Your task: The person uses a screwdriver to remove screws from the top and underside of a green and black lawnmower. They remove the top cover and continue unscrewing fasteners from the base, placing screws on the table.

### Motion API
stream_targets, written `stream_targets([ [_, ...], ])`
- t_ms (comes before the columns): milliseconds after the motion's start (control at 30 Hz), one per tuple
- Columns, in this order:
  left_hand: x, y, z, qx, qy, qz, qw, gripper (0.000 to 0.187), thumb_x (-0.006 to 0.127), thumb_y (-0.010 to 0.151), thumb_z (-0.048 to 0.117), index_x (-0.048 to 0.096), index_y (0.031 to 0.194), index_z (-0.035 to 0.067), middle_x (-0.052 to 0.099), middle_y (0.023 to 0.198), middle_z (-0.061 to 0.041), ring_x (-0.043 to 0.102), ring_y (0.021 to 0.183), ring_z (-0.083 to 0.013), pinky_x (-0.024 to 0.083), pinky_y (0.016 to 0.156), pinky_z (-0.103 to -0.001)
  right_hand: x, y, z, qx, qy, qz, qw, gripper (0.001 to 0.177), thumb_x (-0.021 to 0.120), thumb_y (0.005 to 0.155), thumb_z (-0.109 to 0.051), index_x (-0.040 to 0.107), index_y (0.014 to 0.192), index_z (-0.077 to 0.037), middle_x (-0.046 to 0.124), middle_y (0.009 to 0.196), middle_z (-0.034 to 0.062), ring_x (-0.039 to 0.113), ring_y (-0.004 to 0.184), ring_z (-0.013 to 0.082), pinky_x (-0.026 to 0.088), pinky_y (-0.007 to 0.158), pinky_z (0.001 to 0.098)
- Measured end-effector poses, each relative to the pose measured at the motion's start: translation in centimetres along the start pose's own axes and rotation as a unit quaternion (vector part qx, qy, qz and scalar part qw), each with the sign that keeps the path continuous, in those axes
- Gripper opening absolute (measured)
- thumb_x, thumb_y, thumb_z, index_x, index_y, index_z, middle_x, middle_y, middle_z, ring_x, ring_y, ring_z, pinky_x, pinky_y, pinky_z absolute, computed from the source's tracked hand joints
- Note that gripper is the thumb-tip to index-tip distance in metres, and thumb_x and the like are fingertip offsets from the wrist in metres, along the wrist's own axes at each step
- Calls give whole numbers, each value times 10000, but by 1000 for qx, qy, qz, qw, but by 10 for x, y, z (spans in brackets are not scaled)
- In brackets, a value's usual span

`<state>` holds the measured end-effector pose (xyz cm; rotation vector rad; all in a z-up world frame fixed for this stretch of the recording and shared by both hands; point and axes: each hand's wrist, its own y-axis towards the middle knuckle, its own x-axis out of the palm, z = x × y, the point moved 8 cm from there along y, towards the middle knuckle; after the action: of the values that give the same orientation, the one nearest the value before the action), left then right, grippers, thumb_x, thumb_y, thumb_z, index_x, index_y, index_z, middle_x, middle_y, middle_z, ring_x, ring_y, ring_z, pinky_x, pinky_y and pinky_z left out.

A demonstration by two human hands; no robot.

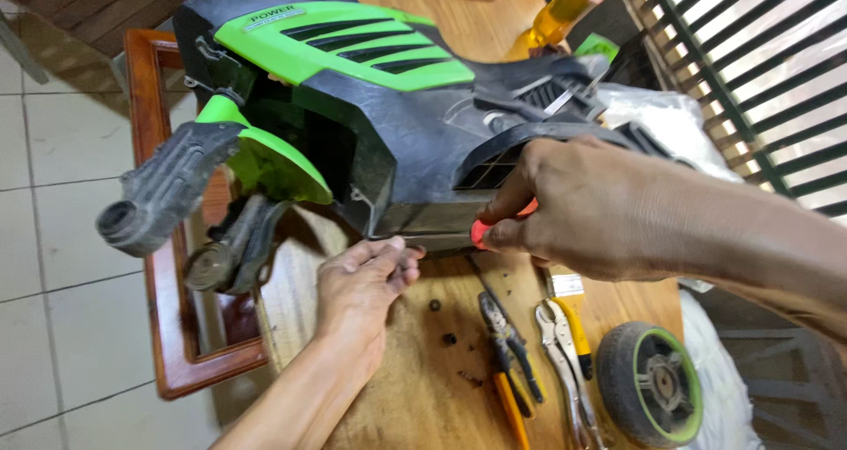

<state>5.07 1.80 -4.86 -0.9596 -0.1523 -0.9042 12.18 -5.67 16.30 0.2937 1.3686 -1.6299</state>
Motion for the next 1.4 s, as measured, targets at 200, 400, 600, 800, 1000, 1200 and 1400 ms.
stream_targets([
  [200, 12, 1, -9, -24, -48, 7, 999, 102, 640, 923, 45, 727, 931, -6, 747, 872, -121, 649, 697, -144, 584, 659, -246, -10, -4, -10, -49, -77, 6, 996, 346, 582, 988, -406, 762, 1231, -238, 783, 891, -20, 620, 584, 118, 577, 579, 318],
  [400, 43, 13, -39, -54, -152, -18, 987, 94, 633, 929, 17, 713, 913, -28, 740, 875, -138, 653, 700, -160, 586, 669, -264, -5, 12, 15, -41, -138, 20, 989, 373, 557, 997, -429, 742, 1220, -194, 773, 855, 52, 588, 568, 141, 601, 585, 366],
  [600, 69, 17, -54, -53, -145, -40, 987, 124, 619, 953, 39, 679, 878, -39, 743, 892, -124, 665, 728, -154, 609, 724, -284, 1, 17, 40, -5, -146, -2, 989, 396, 533, 1013, -466, 735, 1229, -202, 761, 871, 42, 594, 580, 130, 603, 613, 318],
  [800, 72, 25, -58, -80, -168, -64, 980, 128, 596, 986, 86, 649, 934, -17, 731, 920, -132, 668, 734, -166, 607, 750, -305, 3, 12, 31, -11, -120, -17, 993, 393, 510, 1037, -430, 736, 1250, -189, 767, 842, -5, 592, 567, 104, 568, 580, 288],
  [1000, 75, 31, -65, -69, -182, -88, 977, 150, 580, 996, 92, 671, 946, -16, 742, 919, -114, 658, 729, -149, 591, 738, -292, 8, 10, 38, 47, -13, -25, 998, 323, 523, 1061, -250, 723, 1307, -189, 687, 841, 43, 564, 624, 120, 531, 587, 280],
  [1200, 76, 35, -68, -39, -182, -108, 977, 186, 569, 1005, 105, 694, 970, -28, 735, 910, -98, 633, 703, -138, 562, 690, -281, 11, 12, 39, 10, -31, -41, 999, 352, 486, 1092, -316, 740, 1228, -114, 573, 726, 46, 536, 616, 152, 514, 573, 324],
  [1400, 76, 33, -67, -19, -152, -105, 982, 219, 574, 1014, 144, 697, 963, -30, 730, 903, -88, 603, 691, -116, 536, 655, -253, 8, 14, 35, -1, -36, -34, 999, 369, 500, 1070, -336, 721, 1331, -198, 614, 727, 59, 561, 618, 158, 551, 587, 331],
])
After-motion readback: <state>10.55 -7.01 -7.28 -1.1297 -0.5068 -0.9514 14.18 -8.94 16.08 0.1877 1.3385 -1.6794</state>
